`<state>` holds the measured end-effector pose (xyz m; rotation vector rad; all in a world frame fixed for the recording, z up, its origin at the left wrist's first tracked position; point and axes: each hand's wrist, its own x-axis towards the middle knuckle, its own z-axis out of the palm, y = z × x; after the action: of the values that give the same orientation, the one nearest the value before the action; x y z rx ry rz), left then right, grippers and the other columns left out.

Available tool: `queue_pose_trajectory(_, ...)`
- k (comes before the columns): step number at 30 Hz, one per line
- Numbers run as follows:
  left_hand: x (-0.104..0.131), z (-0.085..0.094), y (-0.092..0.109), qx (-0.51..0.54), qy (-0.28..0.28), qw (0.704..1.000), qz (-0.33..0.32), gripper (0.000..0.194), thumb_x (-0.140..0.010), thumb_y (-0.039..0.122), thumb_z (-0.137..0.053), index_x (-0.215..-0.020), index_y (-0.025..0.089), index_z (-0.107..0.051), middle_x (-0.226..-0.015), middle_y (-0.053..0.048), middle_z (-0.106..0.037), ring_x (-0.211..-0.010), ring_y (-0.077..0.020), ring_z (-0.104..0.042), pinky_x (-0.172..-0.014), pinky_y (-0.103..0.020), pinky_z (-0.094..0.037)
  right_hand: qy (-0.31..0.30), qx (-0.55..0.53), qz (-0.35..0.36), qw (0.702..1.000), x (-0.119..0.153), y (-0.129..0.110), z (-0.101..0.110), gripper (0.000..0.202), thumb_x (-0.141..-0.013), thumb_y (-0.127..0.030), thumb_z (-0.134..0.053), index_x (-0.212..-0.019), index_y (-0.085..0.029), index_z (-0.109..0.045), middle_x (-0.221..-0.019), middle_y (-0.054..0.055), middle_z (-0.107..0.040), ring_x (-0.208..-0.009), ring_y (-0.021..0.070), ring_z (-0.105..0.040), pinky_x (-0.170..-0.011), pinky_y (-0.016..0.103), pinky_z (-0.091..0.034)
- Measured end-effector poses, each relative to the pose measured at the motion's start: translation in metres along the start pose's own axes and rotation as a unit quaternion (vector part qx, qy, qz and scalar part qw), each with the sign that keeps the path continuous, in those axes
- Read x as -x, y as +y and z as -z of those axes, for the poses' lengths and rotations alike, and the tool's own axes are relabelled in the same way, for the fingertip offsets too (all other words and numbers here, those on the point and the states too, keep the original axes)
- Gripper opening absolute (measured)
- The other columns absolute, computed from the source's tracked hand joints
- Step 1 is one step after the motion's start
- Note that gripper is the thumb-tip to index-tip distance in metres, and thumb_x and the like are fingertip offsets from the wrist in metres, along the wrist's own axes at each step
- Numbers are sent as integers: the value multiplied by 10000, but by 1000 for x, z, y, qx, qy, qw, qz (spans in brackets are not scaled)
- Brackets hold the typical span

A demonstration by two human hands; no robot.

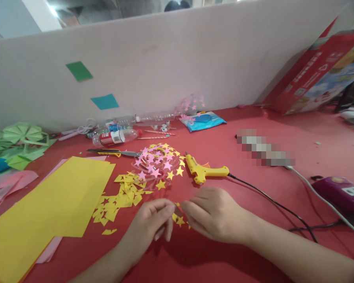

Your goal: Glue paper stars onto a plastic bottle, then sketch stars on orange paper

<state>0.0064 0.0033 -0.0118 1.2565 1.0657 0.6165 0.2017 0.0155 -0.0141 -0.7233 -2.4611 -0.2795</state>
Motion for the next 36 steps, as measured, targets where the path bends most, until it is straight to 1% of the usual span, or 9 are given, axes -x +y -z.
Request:
queue_pose_trajectory(10, -2, -2, -2, 53, 5, 999, 6, 300, -776, 422, -599, -607, 188, -517, -424, 52, -495, -387, -69, -297, -425, -219, -193, 36, 46, 107, 993, -1, -6, 9, 209, -897, -112, -451, -729, -155, -569, -521, -32, -461, -473, 120, -381, -490, 303, -225)
queue_pose_trajectory(12, -2, -1, -2, 39, 14, 999, 4, 282, -778, 407, -593, -613, 190, -517, -422, 54, -493, -389, -70, -297, -428, -215, -202, 29, 40, 46, 998, 0, 5, 9, 248, -892, -120, -439, -669, -177, -532, -523, -27, -464, -477, 121, -363, -500, 306, -214)
queue_pose_trajectory(14, -1, 0, 0, 14, 24, 1000, -7, 284, -805, 407, -574, -625, 196, -510, -435, 56, -498, -400, -75, -308, -437, -212, -227, -10, 64, -90, 994, 1, 23, 9, 190, -875, -131, -453, -727, -171, -567, -586, -1, -530, -523, 130, -413, -524, 296, -241)
queue_pose_trajectory(17, 2, 0, 3, -29, 27, 999, -38, 295, -852, 399, -533, -632, 208, -486, -454, 61, -491, -422, -86, -332, -453, -216, -267, -152, 125, -281, 939, 3, 50, 7, 154, -794, -91, -524, -908, -129, -619, -868, 103, -644, -794, 207, -565, -635, 296, -324)
queue_pose_trajectory(20, 7, -2, 5, -65, 30, 994, -82, 303, -877, 378, -501, -625, 214, -469, -472, 61, -468, -459, -98, -382, -494, -223, -323, -244, 113, -331, 904, 5, 63, 2, 274, -766, -73, -503, -1013, -104, -617, -1024, 153, -640, -931, 263, -588, -713, 321, -366)
queue_pose_trajectory(23, 9, -3, 6, -85, 35, 990, -107, 309, -885, 374, -488, -622, 212, -477, -494, 55, -459, -496, -107, -428, -533, -229, -361, -255, 93, -332, 904, 5, 65, -4, 274, -757, -77, -480, -992, -109, -617, -1022, 148, -629, -927, 261, -597, -713, 321, -388)
queue_pose_trajectory(26, 8, -1, 6, -79, 43, 991, -96, 293, -885, 371, -490, -641, 210, -497, -484, 60, -466, -471, -99, -401, -503, -221, -338, -194, 52, -350, 915, 5, 64, -6, 281, -710, -88, -498, -975, -121, -585, -1018, 130, -607, -861, 226, -599, -691, 299, -408)
queue_pose_trajectory(32, 4, 0, 5, -45, 59, 994, -83, 282, -861, 349, -502, -618, 205, -510, -433, 65, -455, -419, -90, -338, -443, -218, -285, 145, -65, -298, 941, 3, 47, 9, 74, -801, -210, -502, -826, -209, -433, -736, 4, -505, -604, 144, -495, -548, 256, -395)
queue_pose_trajectory(36, 12, 1, 4, -79, 113, 974, -182, 281, -872, 284, -487, -602, 206, -476, -473, 60, -440, -441, -91, -389, -460, -213, -327, 141, -190, -145, 961, 0, 20, 22, 104, -872, -269, -548, -859, -208, -465, -771, 12, -533, -630, 128, -513, -564, 242, -433)
